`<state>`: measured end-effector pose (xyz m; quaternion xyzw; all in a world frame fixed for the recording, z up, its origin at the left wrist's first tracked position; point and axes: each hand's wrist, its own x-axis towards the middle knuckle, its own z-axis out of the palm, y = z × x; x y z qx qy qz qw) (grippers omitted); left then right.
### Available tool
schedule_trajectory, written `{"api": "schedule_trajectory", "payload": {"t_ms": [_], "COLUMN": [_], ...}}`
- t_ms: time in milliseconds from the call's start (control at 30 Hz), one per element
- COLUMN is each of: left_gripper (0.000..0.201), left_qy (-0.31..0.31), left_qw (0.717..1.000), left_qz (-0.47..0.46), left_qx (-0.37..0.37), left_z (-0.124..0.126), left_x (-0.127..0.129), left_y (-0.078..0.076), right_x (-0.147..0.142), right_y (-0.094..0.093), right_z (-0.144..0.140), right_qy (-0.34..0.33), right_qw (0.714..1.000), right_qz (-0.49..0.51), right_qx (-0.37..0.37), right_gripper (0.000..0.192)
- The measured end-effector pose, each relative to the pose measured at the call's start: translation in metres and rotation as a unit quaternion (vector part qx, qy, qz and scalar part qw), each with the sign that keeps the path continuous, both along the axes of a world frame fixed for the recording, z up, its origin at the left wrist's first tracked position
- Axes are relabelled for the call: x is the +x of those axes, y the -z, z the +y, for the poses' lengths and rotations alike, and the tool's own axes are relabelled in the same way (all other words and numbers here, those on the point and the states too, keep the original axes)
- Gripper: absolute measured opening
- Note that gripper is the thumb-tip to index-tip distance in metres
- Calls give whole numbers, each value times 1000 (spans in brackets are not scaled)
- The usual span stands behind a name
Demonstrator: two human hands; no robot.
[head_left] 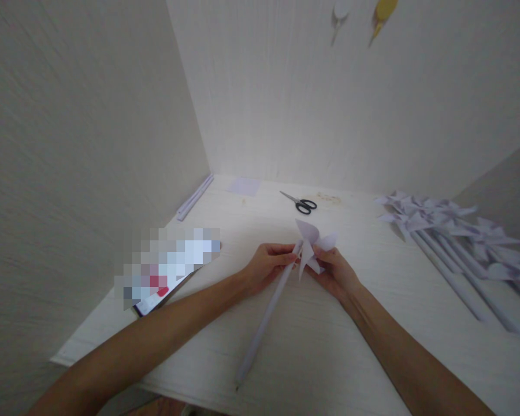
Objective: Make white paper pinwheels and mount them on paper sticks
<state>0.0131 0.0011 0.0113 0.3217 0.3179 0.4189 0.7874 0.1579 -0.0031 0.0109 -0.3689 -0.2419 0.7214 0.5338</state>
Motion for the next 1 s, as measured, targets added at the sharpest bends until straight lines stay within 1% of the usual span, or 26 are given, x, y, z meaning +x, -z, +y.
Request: {"api": "schedule_trajectory", "payload": {"t_ms": [133, 267, 400, 567, 667, 833, 1000], "left_gripper": [31, 33, 32, 28, 28, 29, 29], "left_qy": [-2, -4, -14, -20, -23, -20, -12], "left_qw": [1000, 999, 999, 999, 999, 1000, 1000], "left_qz": [-8, -21, -24, -25, -23, -21, -7], "left_qx": [-15, -23, -19, -1, -1, -11, 7], "left_z": [0, 0, 0, 0, 0, 1, 0], "left_x": [0, 0, 0, 0, 1, 2, 2], "left_y": [-2, -3, -4, -5, -4, -3, 0], "right_x": [-2, -4, -4, -6, -5, -3, -2], "right_y": [2, 8, 10, 7, 6, 4, 1], "right_z": [0, 1, 1, 0, 0, 0, 0], "right_qy": [-1, -14, -11, -16, -14, -7, -5], "right_qw": [999, 997, 995, 993, 993, 998, 999], "right_qz": [-4, -17, -32, -59, -55, -13, -11], "right_qx": [36, 75, 90, 105, 103, 62, 47], "right_gripper": [13, 18, 17, 16, 17, 14, 17]}}
